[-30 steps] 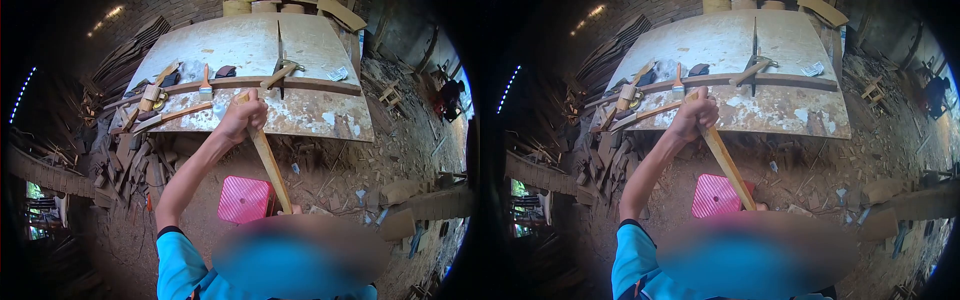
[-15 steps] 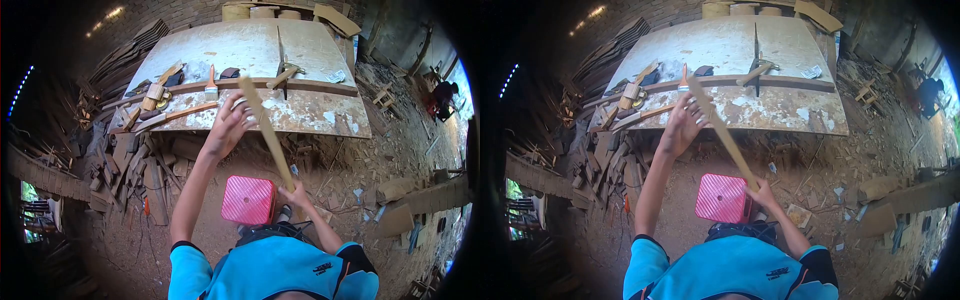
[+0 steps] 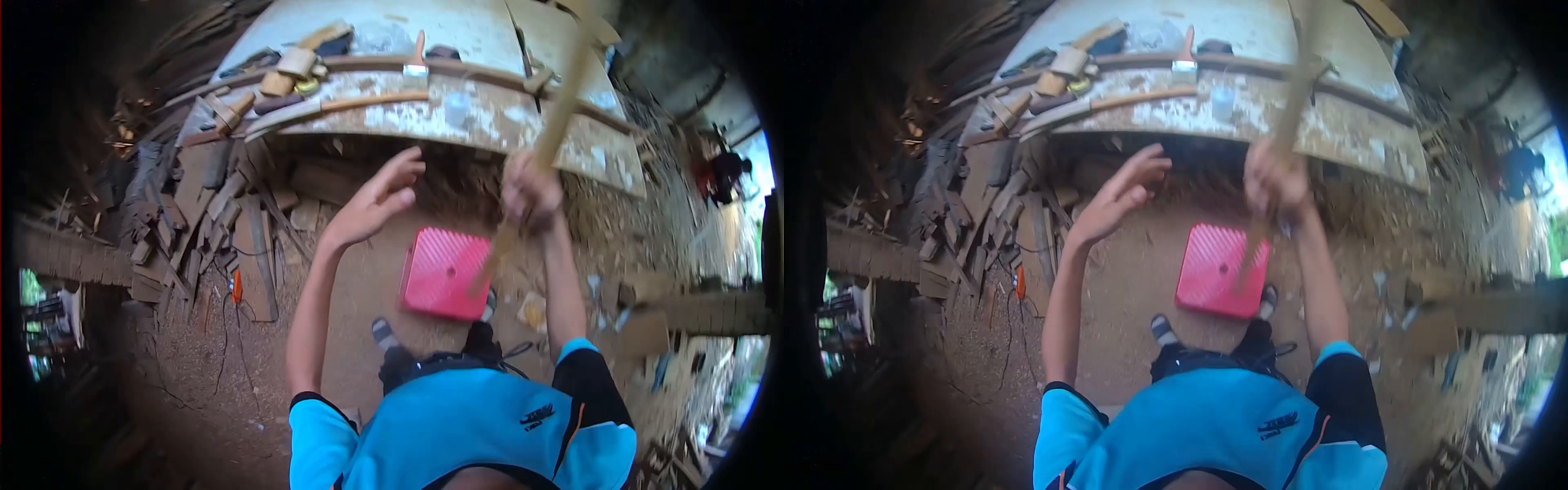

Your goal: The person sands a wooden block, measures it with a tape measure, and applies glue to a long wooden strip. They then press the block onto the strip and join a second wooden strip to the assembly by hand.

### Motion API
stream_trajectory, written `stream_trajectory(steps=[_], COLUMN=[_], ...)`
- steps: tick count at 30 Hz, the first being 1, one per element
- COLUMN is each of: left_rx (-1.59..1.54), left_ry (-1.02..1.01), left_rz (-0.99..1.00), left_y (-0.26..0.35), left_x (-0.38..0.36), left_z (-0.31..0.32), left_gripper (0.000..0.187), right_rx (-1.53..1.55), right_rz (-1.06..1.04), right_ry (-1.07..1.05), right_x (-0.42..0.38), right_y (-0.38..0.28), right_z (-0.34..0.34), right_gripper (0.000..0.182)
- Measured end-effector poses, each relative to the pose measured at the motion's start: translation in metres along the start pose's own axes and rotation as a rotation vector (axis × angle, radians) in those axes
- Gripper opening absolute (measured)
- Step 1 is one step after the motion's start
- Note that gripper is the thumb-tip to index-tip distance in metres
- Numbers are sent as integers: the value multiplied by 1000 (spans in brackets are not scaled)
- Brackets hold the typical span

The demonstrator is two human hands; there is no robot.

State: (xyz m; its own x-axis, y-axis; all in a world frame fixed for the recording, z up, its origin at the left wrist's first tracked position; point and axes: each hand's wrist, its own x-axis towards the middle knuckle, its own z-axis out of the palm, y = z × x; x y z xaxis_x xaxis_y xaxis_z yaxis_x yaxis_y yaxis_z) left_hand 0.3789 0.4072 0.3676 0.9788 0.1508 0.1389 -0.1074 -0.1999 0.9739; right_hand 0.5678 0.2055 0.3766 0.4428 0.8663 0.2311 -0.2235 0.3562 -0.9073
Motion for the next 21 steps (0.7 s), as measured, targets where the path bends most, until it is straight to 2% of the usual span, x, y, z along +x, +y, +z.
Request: stream_trajectory(steps=[1,2,3,4,6,8,12,13,17,21], left_rx=[50,108,281,129,-160,-154,-306,-345,-249,-71], left_ry=[-82,-138,-125,-113,-88,-23,31,-3,-48,-124], left_rz=[-99,-190,-46,-111,-207,-172,-172,-204,-315,-250], left_y=[-24,-47,-70,-60,-28,-5,19,20,23,6], left_x=[-22,-47,-73,-95,-120,-132,-149,-149,-133,-102], left_z=[-7,-12,-18,-27,-47,-71,-109,-120,-143,-159], left_gripper=[74,73,63,58,49,43,45,44,39,34], right_rx=[29,190,236,293,436,506,401,377,365,330], right_rz=[-246,-293,-367,-457,-489,-515,-324,-312,-343,-379], right_ry=[-42,67,134,203,177,220,843,898,1000,1074], right_x=[15,22,28,34,41,47,65,69,74,83], right_y=[-5,-20,-26,-31,-39,-31,-4,4,21,28], right_z=[14,36,42,40,40,37,54,59,62,66], right_gripper=[23,26,23,21,21,21,21,20,17,16])
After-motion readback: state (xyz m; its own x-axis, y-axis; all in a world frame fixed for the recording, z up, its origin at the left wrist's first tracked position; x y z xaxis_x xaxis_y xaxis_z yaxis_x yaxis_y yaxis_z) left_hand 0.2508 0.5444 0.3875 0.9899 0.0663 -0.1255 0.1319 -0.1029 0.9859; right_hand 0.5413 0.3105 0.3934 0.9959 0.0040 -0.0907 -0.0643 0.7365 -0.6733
